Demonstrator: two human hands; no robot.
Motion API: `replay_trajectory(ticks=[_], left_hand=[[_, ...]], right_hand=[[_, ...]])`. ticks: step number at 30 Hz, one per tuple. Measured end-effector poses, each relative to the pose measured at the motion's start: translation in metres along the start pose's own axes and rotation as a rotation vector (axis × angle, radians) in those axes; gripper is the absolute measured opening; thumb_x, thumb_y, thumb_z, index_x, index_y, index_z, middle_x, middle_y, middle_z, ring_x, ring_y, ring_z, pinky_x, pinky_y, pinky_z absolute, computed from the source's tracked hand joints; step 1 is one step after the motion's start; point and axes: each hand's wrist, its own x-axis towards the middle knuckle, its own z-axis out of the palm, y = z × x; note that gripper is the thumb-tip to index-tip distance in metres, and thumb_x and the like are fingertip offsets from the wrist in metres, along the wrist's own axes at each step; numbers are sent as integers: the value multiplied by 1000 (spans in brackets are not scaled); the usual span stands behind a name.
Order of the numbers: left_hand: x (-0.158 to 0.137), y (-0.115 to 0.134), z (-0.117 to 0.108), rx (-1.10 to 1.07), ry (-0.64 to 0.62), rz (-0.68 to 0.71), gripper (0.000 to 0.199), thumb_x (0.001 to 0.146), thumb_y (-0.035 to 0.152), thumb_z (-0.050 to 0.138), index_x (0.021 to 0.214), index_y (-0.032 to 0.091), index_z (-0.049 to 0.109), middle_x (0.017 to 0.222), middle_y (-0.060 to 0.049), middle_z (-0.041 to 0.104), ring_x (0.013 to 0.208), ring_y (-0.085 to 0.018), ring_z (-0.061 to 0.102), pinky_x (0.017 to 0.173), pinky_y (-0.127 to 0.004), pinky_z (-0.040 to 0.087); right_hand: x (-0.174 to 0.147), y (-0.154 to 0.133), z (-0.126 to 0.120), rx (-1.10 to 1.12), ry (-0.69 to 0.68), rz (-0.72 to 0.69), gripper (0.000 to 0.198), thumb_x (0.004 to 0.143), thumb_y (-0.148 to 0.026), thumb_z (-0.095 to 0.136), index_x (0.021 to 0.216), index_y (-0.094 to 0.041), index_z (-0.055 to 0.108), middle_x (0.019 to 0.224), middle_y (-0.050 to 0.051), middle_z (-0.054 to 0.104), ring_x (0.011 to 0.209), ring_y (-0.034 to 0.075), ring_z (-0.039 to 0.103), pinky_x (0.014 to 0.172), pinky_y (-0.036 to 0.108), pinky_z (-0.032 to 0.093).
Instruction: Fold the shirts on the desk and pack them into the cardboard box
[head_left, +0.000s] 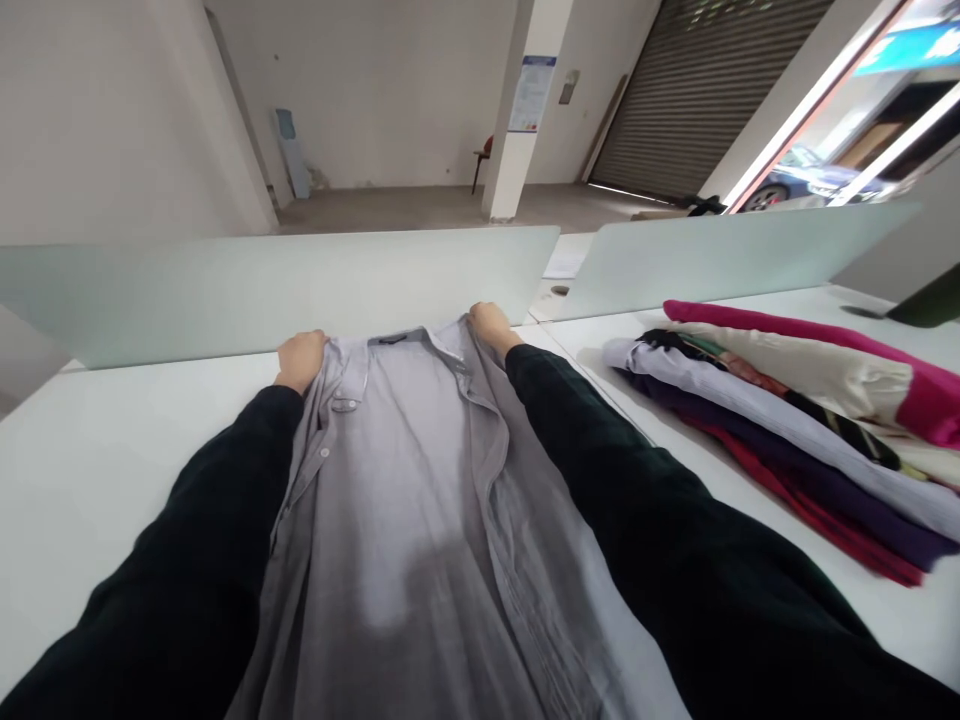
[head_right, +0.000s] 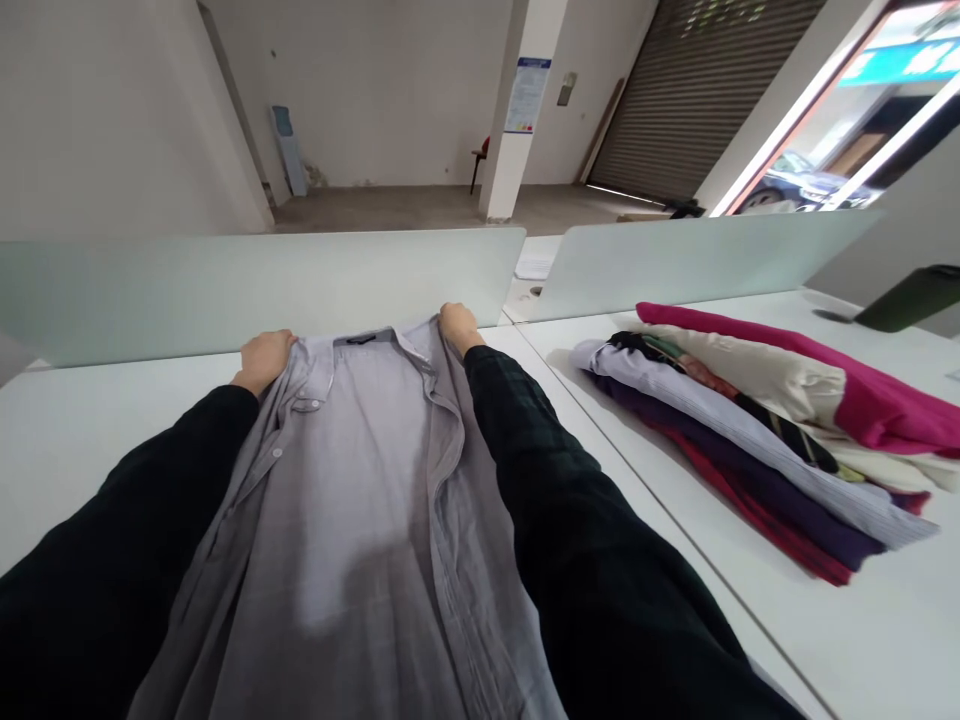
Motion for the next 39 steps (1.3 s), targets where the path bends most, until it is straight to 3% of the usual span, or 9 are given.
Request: replay_trajectory(ticks=[7, 15, 18, 21, 25, 29, 33, 36, 39], left_hand=[[15, -2, 16, 48, -14, 13, 44, 98, 32, 31, 118, 12, 65, 114, -24, 68, 109, -35, 64, 85, -41, 48], [10, -1, 18, 29, -24, 4, 45, 97, 32, 31, 122, 8, 61, 120, -25, 64, 113, -38, 61, 89, -46, 47], [2, -8, 9, -10, 31, 1, 51, 97, 37, 34, 129, 4, 54, 129, -28, 56, 119, -41, 56, 93, -49, 46], [-22, -21, -9, -33, 84, 71, 51, 96, 38, 37, 134, 7, 52, 136, -25, 52, 128, -38, 48, 103, -48, 40], [-90, -39, -41, -67, 34, 194, 47, 93, 34, 41, 129, 8, 56, 132, -21, 55, 128, -32, 48, 111, -46, 33], [-200, -50, -70, -213, -112, 224, 43, 88, 39, 41, 118, 16, 63, 126, -13, 62, 119, -27, 56, 108, -41, 40], [-330, -57, -89, -395, -159, 194, 48, 85, 57, 40, 115, 29, 65, 126, -8, 64, 110, -27, 61, 99, -37, 49], [-420, -58, -92, -517, -134, 77, 42, 83, 61, 46, 109, 37, 68, 119, -4, 68, 102, -27, 66, 90, -37, 55], [-487, -50, -84, -642, -117, -68, 32, 79, 61, 53, 95, 40, 71, 101, -2, 73, 87, -27, 70, 75, -36, 60]], right_hand=[[-4, -7, 20, -44, 47, 16, 36, 100, -21, 38, 120, -7, 63, 122, 25, 63, 115, 30, 61, 93, 35, 46], [-24, -2, 17, -64, 25, 4, 38, 99, -33, 46, 119, -7, 64, 124, 24, 62, 117, 30, 58, 95, 37, 46], [-37, 0, 4, -38, 23, -89, 38, 97, -31, 49, 123, -7, 63, 132, 23, 56, 123, 32, 52, 100, 40, 44], [-70, 6, -14, 23, -13, -283, 39, 93, -25, 54, 127, -7, 61, 134, 21, 55, 124, 30, 52, 104, 37, 42], [-144, 19, -37, 136, -124, -563, 35, 90, -21, 57, 121, -8, 65, 128, 17, 62, 120, 26, 57, 106, 35, 42], [-235, 32, -53, 289, -218, -724, 32, 88, -22, 58, 118, -13, 67, 128, 14, 63, 120, 25, 59, 106, 38, 45], [-332, 43, -66, 379, -272, -779, 38, 89, -25, 59, 127, -22, 63, 140, 10, 56, 131, 26, 53, 109, 44, 45], [-400, 53, -76, 444, -296, -762, 41, 91, -30, 59, 131, -29, 60, 144, 7, 54, 134, 28, 49, 109, 49, 45], [-456, 59, -81, 517, -292, -665, 39, 92, -36, 59, 131, -36, 60, 133, 5, 62, 122, 28, 60, 99, 47, 54]])
